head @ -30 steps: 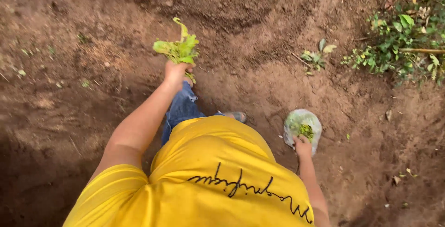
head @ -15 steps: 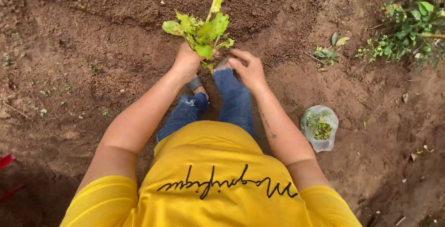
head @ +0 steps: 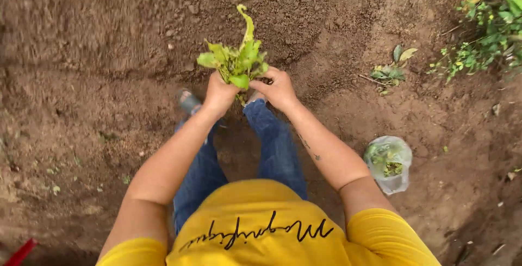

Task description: The person takes green leafy seedlings from a plastic bag, separates them by hand, and plants them into prepared soil. The person uses their hands to dig small holes, place the seedlings, and cover the roots with soil.

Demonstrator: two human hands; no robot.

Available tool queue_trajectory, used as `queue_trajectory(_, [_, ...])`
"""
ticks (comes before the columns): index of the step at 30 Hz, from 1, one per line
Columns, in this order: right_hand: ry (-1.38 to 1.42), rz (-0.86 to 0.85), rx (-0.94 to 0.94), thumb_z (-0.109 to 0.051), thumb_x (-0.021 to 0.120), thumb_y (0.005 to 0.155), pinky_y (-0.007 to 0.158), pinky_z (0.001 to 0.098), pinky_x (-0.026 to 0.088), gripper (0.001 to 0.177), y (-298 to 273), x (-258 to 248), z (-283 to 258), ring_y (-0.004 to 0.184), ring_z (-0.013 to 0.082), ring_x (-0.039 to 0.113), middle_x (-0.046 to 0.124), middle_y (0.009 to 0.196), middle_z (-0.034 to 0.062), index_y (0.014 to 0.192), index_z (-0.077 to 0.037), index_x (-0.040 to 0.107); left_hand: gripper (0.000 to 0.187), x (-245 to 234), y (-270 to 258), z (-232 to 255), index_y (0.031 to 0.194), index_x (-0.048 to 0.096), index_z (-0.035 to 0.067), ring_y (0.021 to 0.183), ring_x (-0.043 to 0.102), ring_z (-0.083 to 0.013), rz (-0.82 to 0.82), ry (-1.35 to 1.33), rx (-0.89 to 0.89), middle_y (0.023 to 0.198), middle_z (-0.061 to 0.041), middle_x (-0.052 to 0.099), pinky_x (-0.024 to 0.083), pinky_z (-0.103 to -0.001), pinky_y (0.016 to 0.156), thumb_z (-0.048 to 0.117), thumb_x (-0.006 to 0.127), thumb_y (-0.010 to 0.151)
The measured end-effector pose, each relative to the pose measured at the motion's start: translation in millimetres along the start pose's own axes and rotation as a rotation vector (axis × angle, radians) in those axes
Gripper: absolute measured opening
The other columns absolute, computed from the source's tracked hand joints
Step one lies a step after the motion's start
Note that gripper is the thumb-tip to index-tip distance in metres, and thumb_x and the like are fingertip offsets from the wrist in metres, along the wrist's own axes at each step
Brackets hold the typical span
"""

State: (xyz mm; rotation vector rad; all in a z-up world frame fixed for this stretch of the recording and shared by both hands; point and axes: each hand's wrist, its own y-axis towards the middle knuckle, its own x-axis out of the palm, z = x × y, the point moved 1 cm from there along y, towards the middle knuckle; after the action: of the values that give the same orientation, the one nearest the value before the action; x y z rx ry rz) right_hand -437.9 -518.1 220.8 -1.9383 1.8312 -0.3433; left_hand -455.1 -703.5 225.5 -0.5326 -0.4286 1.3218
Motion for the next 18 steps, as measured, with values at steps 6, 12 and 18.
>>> queue_trajectory(6, [-0.070, -0.008, 0.079, -0.015, 0.086, 0.093, 0.099, 0.0500, 0.058, 0.023, 86.9, 12.2, 45.1, 0.106, 0.0325, 0.076, 0.079, 0.110, 0.0191, 0.112, -0.003, 0.081, 0.022, -42.2, 108.6, -58.7, 0.111, 0.078, -0.009, 0.099, 0.078, -0.0316, -0.031, -0.005, -0.043, 0.099, -0.023, 0.079, 0.060, -0.049, 0.094, 0.008, 0.077, 0.098])
queue_trajectory(12, [-0.019, 0.296, 0.249, -0.010, 0.071, 0.093, 0.112, 0.0425, 0.063, 0.027, 239.3, -53.8, 122.3, 0.120, 0.0140, 0.074, 0.078, 0.136, -0.0032, 0.119, -0.017, 0.077, 0.016, -155.7, 170.9, -87.6, 0.099, 0.076, 0.020, 0.078, 0.074, 0.0000, 0.456, -0.011, -0.364, 0.094, 0.004, 0.082, 0.030, -0.018, 0.041, 0.022, 0.085, 0.086])
queue_trajectory(18, [-0.039, 0.617, 0.396, -0.006, 0.077, 0.094, 0.108, 0.0335, 0.063, 0.024, 361.1, -139.8, 292.6, 0.108, 0.0161, 0.078, 0.081, 0.116, 0.0004, 0.117, -0.014, 0.075, 0.016, -350.2, 202.7, -282.9, 0.106, 0.073, 0.021, 0.078, 0.074, -0.0062, 0.754, -0.257, -0.055, 0.095, 0.002, 0.079, 0.061, -0.018, 0.077, 0.009, 0.081, 0.100])
